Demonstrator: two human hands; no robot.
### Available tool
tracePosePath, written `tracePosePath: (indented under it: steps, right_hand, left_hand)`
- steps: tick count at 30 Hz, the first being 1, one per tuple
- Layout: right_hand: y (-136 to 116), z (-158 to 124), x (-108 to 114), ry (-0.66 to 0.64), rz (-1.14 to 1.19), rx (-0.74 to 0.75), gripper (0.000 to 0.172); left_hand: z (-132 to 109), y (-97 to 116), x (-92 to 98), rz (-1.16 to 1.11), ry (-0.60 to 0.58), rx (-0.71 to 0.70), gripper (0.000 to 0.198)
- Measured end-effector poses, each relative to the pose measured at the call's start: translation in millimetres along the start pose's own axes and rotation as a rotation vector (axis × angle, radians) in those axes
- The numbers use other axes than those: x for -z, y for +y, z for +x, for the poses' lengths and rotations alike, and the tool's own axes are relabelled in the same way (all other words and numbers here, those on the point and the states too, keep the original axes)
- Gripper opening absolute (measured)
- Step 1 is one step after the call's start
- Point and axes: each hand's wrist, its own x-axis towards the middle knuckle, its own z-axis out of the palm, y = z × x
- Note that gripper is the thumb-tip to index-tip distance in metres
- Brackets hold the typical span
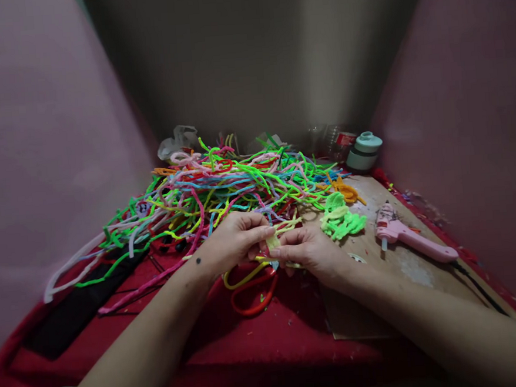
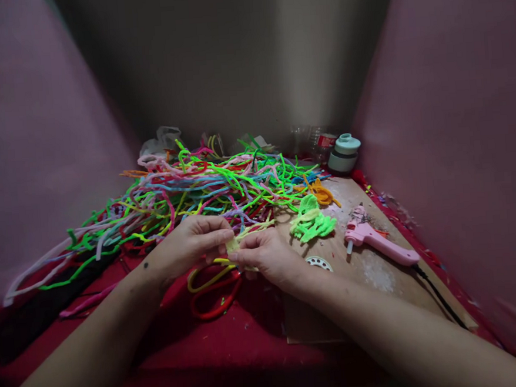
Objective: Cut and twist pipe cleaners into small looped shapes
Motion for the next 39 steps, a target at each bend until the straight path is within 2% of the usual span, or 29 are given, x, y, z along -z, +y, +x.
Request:
tracePosePath:
  steps: [4, 8, 10, 14, 19, 21, 23, 25, 27, 29, 31, 35, 37, 39]
  right_hand:
    - [-2, 2, 1, -0.067, 0.087, -0.09, 0.027]
    - [-2, 5, 3, -0.058, 0.091, -0.145, 0.024]
    - [-3, 4, 4, -0.037, 0.069, -0.137, 0.021]
    - [-5, 3, 4, 0.007, 0.016, -0.11, 0.023]
    - [1, 6, 5, -0.006, 0.104, -0.102, 0.024]
    - [4, 8, 7, -0.021, 0.21, -0.095, 0.023]
    - [5, 9, 10, -0.026, 0.301, -0.076, 0.023]
    - [5, 9, 12, 0.002, 0.337, -0.06, 0.025]
    - [4, 9, 13, 0.062, 0.316, -0.033, 0.026]
    - [3, 8, 12, 0.132, 0.266, -0.004, 0.025]
    - [2, 7, 12, 0.193, 0.197, 0.042, 0.025]
    - [1, 7, 10, 0.284, 0.066, 0.159, 0.028]
    - [2, 7, 10, 0.309, 0.05, 0.164, 0.03]
    - [1, 8, 9, 0.302, 0.103, 0.141, 0.031]
  left_hand:
    - [-1, -1, -6.0, 0.015, 0.041, -0.066, 0.024]
    - [1, -3, -8.6, 0.203, 0.191, -0.162, 0.024]
    - [2, -3, -9.2, 0.188, 0.215, -0.145, 0.024]
    - [5, -3, -11.8, 0.076, 0.181, -0.071, 0.025]
    - [8, -7, -18.3, 0.389, 0.419, -0.273, 0.024]
    - [9, -7, -18.4, 0.351, 0.461, -0.262, 0.023]
    - [10, -6, -16.2, 0.169, 0.392, -0.162, 0.024]
    - [10, -5, -13.2, 0.058, 0.222, -0.041, 0.026]
    - [9, -5, -11.8, 0.116, 0.063, 0.023, 0.024]
    - [9, -6, -13.8, 0.275, 0.036, -0.018, 0.026]
    - [7, -9, -18.9, 0.461, 0.144, -0.15, 0.03]
    - [4, -14, -29.4, 0.789, 0.418, -0.413, 0.025]
    - [4, -15, -30.4, 0.815, 0.461, -0.438, 0.025]
    - [5, -14, -28.1, 0.684, 0.452, -0.387, 0.027]
